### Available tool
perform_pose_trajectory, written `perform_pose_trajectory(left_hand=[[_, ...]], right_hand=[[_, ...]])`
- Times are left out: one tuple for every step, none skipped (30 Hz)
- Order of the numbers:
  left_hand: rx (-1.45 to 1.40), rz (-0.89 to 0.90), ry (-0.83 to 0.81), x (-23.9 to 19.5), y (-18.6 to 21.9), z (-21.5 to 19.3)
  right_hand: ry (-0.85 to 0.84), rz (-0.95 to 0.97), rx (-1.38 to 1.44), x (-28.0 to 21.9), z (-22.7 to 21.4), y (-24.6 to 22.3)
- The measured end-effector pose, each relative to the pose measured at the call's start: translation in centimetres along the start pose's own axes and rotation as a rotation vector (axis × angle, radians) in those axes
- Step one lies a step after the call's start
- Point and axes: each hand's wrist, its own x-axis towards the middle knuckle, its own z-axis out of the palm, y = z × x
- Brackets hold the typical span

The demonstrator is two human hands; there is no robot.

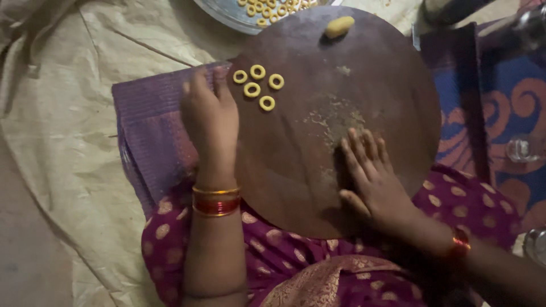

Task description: The person rolls small pieces of yellow dough into thin strips on a wooden board, then joins the ends to form rings. The rings are placed on the board as they are completed.

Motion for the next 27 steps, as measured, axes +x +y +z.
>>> perform_pose_trajectory(left_hand=[[-0.028,-0.069,-0.137,0.6,-0.7,0.8],[-0.055,-0.139,-0.275,1.2,-1.3,1.6],[-0.083,-0.208,-0.414,1.5,-1.9,2.3],[-0.1,-0.196,-0.358,1.5,-2.4,2.8],[-0.118,-0.183,-0.303,1.3,-2.5,3.2],[-0.137,-0.163,-0.248,1.3,-2.3,3.6],[-0.158,-0.201,-0.266,1.2,-2.0,3.6],[-0.178,-0.238,-0.286,1.0,-1.8,3.4],[-0.199,-0.275,-0.306,0.9,-1.5,3.2],[-0.154,-0.263,-0.293,0.8,-1.3,3.0],[-0.11,-0.25,-0.279,0.8,-1.0,2.7],[-0.067,-0.238,-0.265,0.7,-0.7,2.5],[-0.062,-0.217,-0.251,0.7,-0.5,2.4],[-0.061,-0.199,-0.237,0.8,-0.3,2.3],[-0.06,-0.18,-0.223,0.9,-0.2,2.3],[-0.102,-0.163,-0.214,1.0,-0.1,2.3],[-0.143,-0.146,-0.205,1.0,0.0,2.4],[-0.183,-0.13,-0.197,1.0,-0.1,2.5],[-0.18,-0.144,-0.201,1.0,-0.3,2.6],[-0.174,-0.157,-0.207,1.0,-0.4,2.7],[-0.168,-0.17,-0.212,1.0,-0.4,2.7],[-0.18,-0.182,-0.214,1.0,-0.5,2.7],[-0.192,-0.193,-0.216,1.1,-0.6,2.8],[-0.205,-0.2,-0.219,1.1,-0.7,2.9],[-0.216,-0.205,-0.22,1.2,-0.8,3.0],[-0.224,-0.207,-0.221,1.3,-0.9,3.0],[-0.233,-0.209,-0.222,1.4,-1.0,3.0]], right_hand=[[-0.001,0.005,-0.026,0.1,0.0,0.0],[-0.004,0.01,-0.05,0.4,0.0,-0.1],[-0.007,0.015,-0.075,0.8,0.0,-0.1],[0.015,0.028,-0.087,1.5,0.0,-0.1],[0.038,0.041,-0.1,2.7,0.0,0.5],[0.066,0.058,-0.116,4.3,-0.2,1.2],[0.095,0.072,-0.142,6.1,-0.3,1.9],[0.123,0.088,-0.168,7.9,-0.4,2.5],[0.106,0.11,-0.209,9.7,-0.6,3.2],[0.085,0.132,-0.249,11.5,-0.8,4.0],[0.063,0.153,-0.289,12.6,-1.0,4.5],[0.066,0.129,-0.282,12.9,-1.0,4.7],[0.068,0.105,-0.275,13.3,-0.9,4.8],[0.068,0.08,-0.271,13.3,-0.9,4.7],[0.059,0.037,-0.241,12.6,-0.7,4.3],[0.05,-0.008,-0.211,11.1,-0.3,3.5],[0.04,-0.054,-0.181,9.4,0.1,2.8],[0.008,-0.089,-0.125,7.4,0.4,2.1],[-0.023,-0.123,-0.069,5.3,0.7,1.3],[-0.058,-0.142,-0.073,3.2,1.0,0.4],[-0.092,-0.16,-0.076,1.9,1.3,0.1],[-0.103,-0.163,-0.087,1.5,1.6,0.2],[-0.113,-0.166,-0.098,1.4,1.8,0.2],[-0.12,-0.164,-0.11,1.6,1.7,0.3],[-0.094,-0.133,-0.142,2.7,1.5,0.6],[-0.064,-0.1,-0.173,4.5,1.5,1.2],[-0.036,-0.066,-0.229,6.8,1.3,1.9]])
